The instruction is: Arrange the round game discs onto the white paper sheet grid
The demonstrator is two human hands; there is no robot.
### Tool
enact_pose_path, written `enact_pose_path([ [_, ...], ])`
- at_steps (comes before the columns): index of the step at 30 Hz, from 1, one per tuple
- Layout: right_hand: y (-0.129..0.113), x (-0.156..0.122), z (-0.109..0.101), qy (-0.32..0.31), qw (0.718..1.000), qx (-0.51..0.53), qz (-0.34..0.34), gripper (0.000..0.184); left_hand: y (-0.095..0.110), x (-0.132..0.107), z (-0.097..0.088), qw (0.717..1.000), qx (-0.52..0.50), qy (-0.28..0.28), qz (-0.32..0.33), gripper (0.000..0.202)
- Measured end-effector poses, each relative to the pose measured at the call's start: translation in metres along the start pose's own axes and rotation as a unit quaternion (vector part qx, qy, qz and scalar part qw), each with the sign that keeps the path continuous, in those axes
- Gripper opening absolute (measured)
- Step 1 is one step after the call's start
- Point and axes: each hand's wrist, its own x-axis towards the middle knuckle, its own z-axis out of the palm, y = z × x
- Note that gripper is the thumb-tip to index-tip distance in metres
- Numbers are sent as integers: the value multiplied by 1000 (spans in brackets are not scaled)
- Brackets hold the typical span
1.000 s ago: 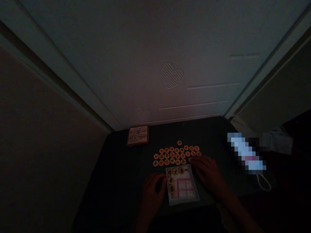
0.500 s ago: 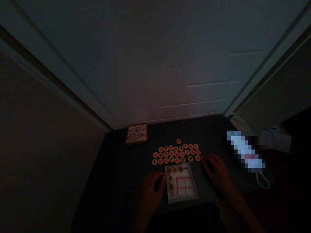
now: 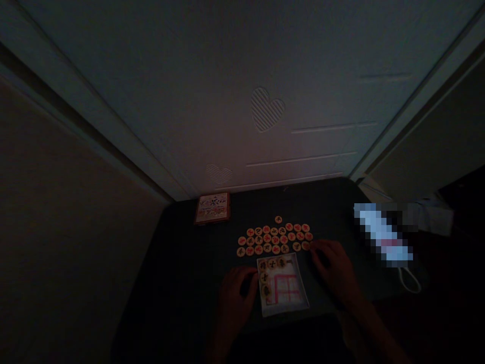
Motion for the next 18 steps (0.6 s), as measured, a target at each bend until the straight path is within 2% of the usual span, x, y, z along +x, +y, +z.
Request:
enact_pose_path([
  [4,-10,8,0,-78,995,-11,-58,26,-1,-1,1,1000,-1,-2,-1,15],
  [7,-13,9,3,-108,991,-24,-76,33,-3,-2,1,1000,5,-10,-5,15],
  [18,-15,-8,-1,-101,992,-37,-69,30,-2,-2,1,1000,3,-1,-2,13],
])
